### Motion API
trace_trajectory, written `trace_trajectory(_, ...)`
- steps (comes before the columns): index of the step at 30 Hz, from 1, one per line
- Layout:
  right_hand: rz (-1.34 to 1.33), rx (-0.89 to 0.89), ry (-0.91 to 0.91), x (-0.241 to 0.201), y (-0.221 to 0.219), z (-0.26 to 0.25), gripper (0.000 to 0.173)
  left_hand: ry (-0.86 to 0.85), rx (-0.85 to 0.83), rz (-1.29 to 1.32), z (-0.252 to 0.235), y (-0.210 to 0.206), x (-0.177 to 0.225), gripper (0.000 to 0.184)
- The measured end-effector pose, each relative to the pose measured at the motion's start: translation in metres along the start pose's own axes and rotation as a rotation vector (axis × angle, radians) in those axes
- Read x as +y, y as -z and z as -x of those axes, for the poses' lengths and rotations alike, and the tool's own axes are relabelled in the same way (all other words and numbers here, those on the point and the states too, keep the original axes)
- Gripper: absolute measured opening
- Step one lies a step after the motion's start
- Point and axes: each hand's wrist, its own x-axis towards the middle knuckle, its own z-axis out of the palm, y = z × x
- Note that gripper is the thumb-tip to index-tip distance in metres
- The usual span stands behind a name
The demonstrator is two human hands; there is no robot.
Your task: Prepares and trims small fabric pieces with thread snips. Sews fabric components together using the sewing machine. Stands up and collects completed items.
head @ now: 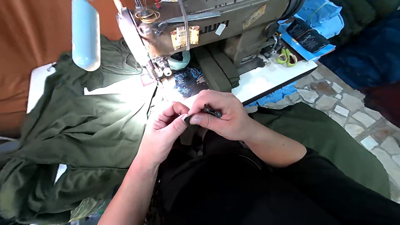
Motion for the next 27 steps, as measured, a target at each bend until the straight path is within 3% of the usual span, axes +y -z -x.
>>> trace_trajectory(4,0.015,0.013,-0.072,-0.001,0.001,-0.002,0.011,-0.159,0.043,-0.406,0.009,0.002,0.002,0.023)
trace_trajectory(8,-0.027,-0.002,-0.108,-0.003,-0.003,-0.004,0.011,-0.229,0.079,-0.647,0.014,0.001,0.005,0.010)
trace_trajectory(11,-0.109,0.048,-0.113,0.004,-0.010,0.001,0.010,-0.178,0.142,-0.534,0.018,0.004,0.003,0.006)
trace_trajectory(16,-0.084,0.109,-0.138,0.031,-0.034,0.028,0.021,-0.094,0.265,-0.255,0.018,0.005,0.000,0.011)
trace_trajectory(22,-0.101,0.194,-0.123,0.040,-0.057,0.036,0.013,-0.085,0.322,-0.231,0.020,0.007,-0.003,0.007)
trace_trajectory(27,-0.186,0.164,-0.159,0.036,-0.061,0.038,0.010,-0.079,0.377,-0.202,0.022,0.009,-0.003,0.007)
